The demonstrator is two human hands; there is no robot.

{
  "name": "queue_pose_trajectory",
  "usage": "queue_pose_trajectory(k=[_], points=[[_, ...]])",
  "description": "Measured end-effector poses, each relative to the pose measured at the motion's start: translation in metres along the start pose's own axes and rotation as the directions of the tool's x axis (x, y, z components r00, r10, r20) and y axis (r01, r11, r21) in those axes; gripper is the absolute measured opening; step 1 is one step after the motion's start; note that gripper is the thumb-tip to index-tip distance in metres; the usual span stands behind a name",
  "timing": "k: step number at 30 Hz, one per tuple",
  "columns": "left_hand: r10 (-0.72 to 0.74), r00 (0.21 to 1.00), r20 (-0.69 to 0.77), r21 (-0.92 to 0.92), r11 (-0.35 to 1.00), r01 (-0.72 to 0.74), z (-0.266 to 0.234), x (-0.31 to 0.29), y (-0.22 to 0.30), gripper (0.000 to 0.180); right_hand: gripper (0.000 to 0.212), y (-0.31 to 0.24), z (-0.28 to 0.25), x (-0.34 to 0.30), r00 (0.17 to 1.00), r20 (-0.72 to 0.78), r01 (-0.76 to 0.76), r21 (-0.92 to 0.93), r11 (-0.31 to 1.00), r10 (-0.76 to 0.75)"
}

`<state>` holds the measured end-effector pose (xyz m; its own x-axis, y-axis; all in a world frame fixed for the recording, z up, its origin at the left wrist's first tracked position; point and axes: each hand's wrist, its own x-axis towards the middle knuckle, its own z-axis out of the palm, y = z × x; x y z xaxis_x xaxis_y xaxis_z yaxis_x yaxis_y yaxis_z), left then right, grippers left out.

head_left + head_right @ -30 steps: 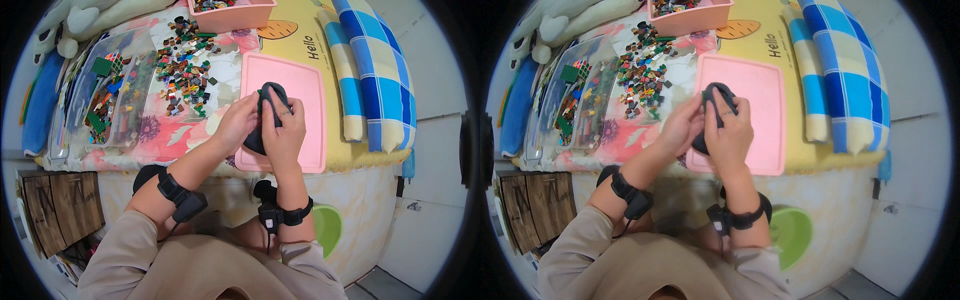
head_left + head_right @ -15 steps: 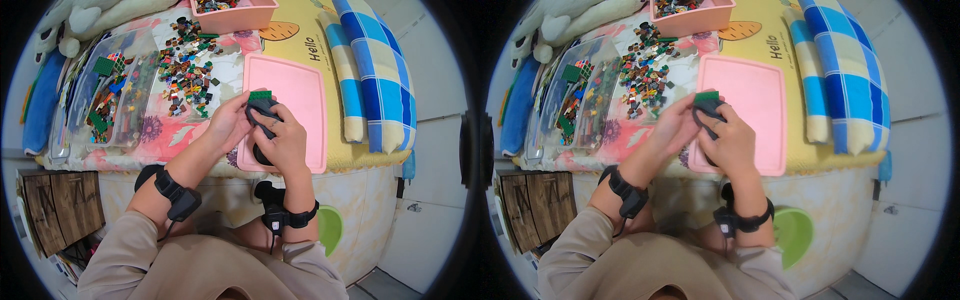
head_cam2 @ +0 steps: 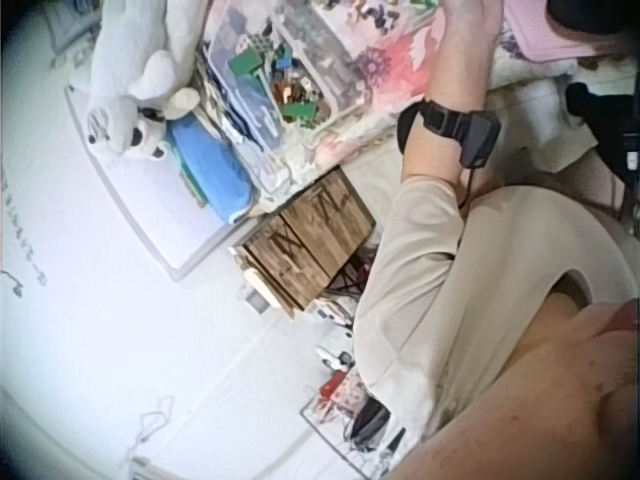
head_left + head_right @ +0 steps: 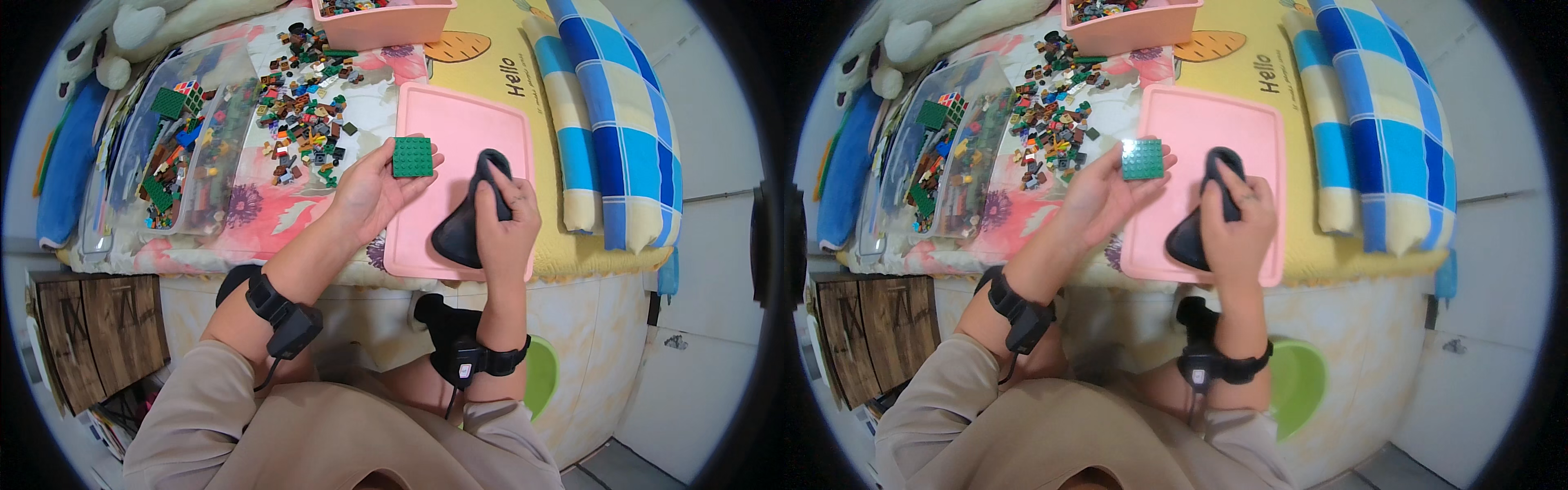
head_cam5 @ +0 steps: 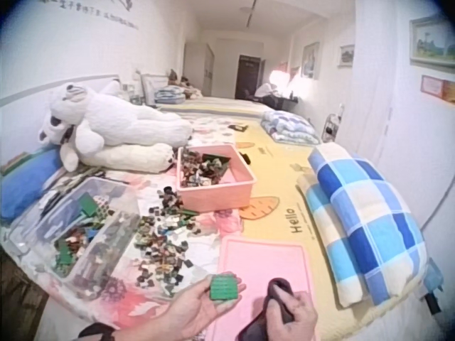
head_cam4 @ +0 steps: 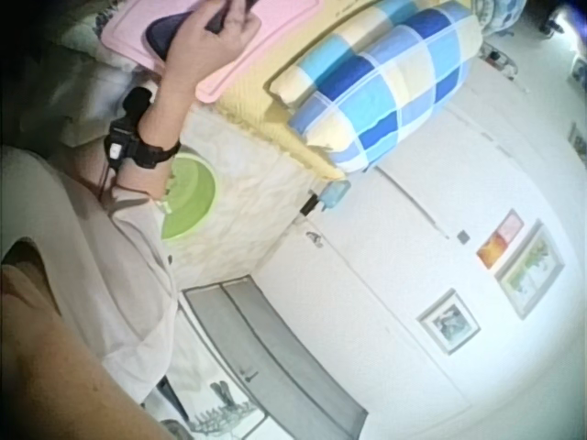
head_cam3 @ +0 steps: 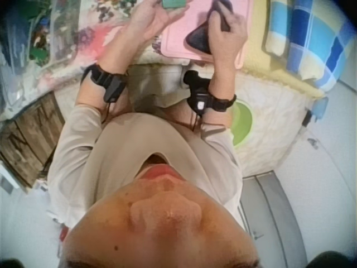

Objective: The person assembles small Lego bricks by hand, picking pieces from a scattered pile on a bed and connecting them into small structures. The person repeatedly wipes the assembled pieces with a dark cloth after each connection.

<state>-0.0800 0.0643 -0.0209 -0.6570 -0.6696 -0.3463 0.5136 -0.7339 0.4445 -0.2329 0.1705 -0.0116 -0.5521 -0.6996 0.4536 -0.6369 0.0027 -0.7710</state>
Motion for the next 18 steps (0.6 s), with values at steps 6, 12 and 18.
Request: queue_pose_trajectory(k=[6, 12, 18], points=[[0.029, 0.999, 0.045, 0.07, 0.997, -0.032, -0.004, 0.001, -0.01, 0.042, 0.032, -0.022, 0.018, -0.016, 0.944, 0.252, 0.243, -0.103, 0.965, -0.211], [0.027, 1.0, 0.01, 0.196, 0.98, -0.028, -0.003, -0.004, -0.009, 0.04, 0.027, -0.004, 0.008, 0.007, 1.0, 0.012, -0.022, -0.225, 0.974, 0.026], [-0.055, 0.969, 0.242, -0.196, 0.975, 0.105, -0.018, 0.007, -0.003, 0.035, 0.033, -0.011, 0.009, -0.002, 0.995, -0.003, 0.096, 0.063, 0.993, -0.096]])
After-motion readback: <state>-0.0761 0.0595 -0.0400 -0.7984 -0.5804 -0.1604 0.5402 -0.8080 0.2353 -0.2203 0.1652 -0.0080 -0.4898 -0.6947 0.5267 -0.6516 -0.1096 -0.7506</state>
